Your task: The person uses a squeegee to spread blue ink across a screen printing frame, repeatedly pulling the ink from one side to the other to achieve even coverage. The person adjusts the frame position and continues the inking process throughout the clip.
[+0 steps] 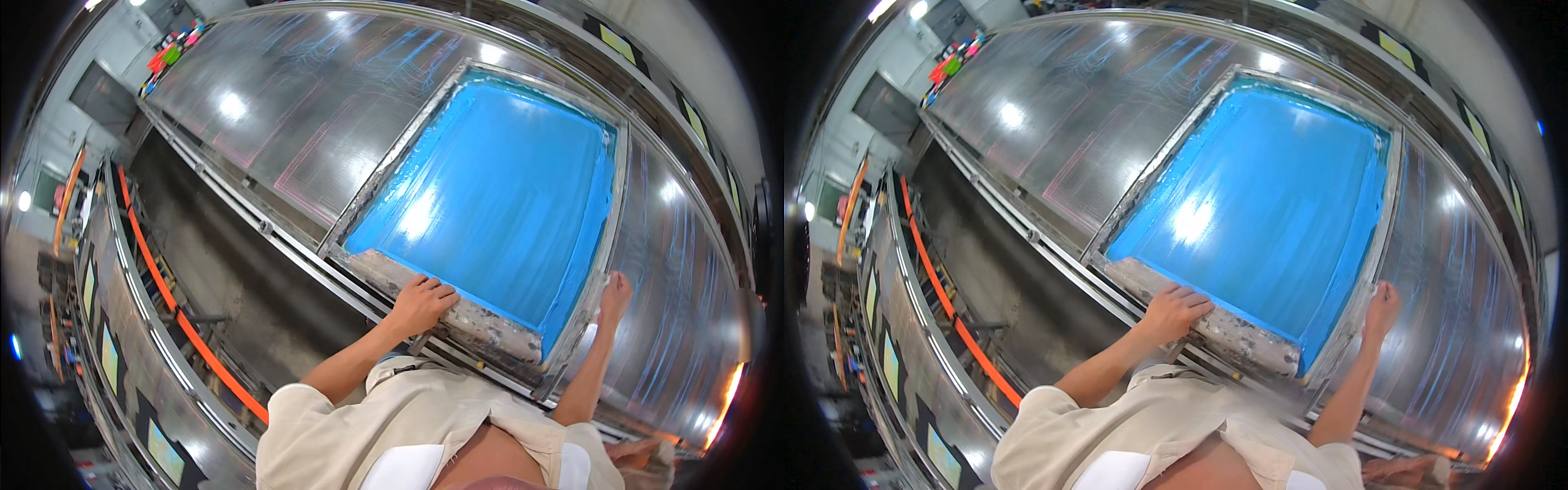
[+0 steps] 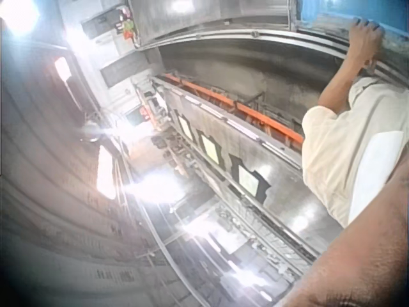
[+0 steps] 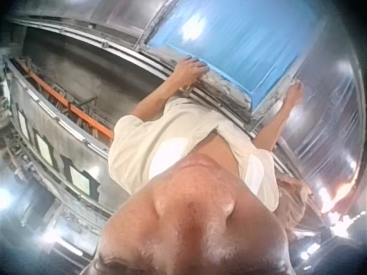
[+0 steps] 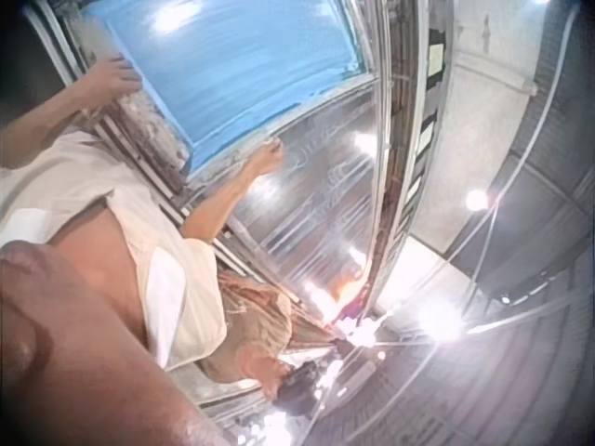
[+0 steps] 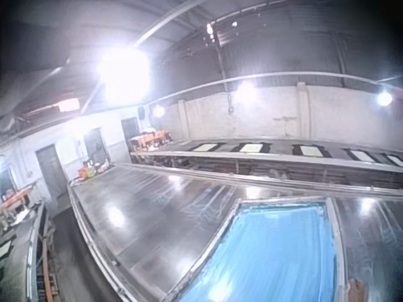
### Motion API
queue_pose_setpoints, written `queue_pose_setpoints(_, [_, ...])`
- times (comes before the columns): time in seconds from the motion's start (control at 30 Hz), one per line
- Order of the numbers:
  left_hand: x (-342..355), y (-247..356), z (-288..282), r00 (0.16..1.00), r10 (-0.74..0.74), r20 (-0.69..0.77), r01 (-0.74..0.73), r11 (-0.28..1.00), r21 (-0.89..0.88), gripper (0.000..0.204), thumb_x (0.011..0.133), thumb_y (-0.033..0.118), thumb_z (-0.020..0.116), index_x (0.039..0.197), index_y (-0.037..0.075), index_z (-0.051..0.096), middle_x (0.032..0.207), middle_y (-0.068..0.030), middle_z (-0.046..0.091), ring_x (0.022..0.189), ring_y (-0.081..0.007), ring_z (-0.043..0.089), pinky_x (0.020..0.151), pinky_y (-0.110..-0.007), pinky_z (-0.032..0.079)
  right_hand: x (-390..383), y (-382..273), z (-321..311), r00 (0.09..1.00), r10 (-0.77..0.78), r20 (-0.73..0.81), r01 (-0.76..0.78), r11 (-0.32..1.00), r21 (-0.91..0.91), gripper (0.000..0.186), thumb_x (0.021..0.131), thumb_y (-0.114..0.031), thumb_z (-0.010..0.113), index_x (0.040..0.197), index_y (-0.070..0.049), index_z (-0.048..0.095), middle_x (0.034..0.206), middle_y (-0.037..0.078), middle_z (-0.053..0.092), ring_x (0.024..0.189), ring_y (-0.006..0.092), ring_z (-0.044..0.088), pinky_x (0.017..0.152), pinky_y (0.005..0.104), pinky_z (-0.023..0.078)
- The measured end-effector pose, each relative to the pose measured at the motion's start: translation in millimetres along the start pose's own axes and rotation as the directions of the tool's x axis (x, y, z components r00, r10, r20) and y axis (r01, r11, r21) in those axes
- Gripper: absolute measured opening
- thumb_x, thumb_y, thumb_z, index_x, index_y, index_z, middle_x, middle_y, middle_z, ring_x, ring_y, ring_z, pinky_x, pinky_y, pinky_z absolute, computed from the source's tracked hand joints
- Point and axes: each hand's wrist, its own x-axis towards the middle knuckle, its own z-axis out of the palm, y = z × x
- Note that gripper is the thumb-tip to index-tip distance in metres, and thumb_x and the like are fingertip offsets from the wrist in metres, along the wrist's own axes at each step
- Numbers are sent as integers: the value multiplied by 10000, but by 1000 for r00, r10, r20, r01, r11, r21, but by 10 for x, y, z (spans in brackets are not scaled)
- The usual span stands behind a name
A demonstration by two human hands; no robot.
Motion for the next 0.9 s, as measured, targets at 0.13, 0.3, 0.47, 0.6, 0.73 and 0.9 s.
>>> queue_pose_setpoints(0.13, [78,-62,101,999,25,41,-27,999,43,391,705,72,691,1088,152,677,1078,20,698,1000,-204,640,877,-378,468,99,254,118,998,30,-50,-27,997,67,263,978,-230,597,1069,-24,733,941,102,731,860,199,655,794,352,493])
queue_pose_setpoints(0.3, [240,-191,-308,999,14,41,-20,989,149,341,694,47,681,1024,134,692,1060,-14,718,971,-226,654,861,-411,470,-194,-89,391,994,72,-84,-49,967,250,269,975,-244,619,1075,-24,735,948,117,736,866,200,676,792,333,507])
queue_pose_setpoints(0.47, [313,-431,-560,995,74,65,-83,984,157,363,687,-18,656,1014,131,704,1027,-16,733,925,-244,664,803,-421,468,-275,-352,580,993,83,-89,-56,960,276,320,965,-327,589,1069,-57,726,1010,196,728,979,382,692,849,445,529])
queue_pose_setpoints(0.6, [430,-257,-623,993,80,86,-94,979,182,370,671,-44,645,990,125,723,1018,-28,739,921,-248,671,795,-408,466,-163,-282,591,988,94,-122,-42,924,379,260,949,-279,615,998,-51,730,892,176,732,859,353,713,763,424,534])
queue_pose_setpoints(0.73, [246,-277,-773,984,102,145,-131,970,204,385,673,-28,652,1028,107,709,1026,-25,736,930,-230,672,809,-401,462,-175,-374,709,985,115,-132,-61,932,357,234,937,-258,636,979,-46,727,857,179,726,802,340,716,723,416,533])
queue_pose_setpoints(0.9, [125,-434,-995,974,96,206,-130,978,162,398,666,-47,646,1032,95,711,1058,-44,727,1003,-256,660,846,-414,447,-187,-539,685,980,151,-129,-107,948,300,232,945,-256,633,1011,-49,714,843,182,719,794,328,719,708,408,534])
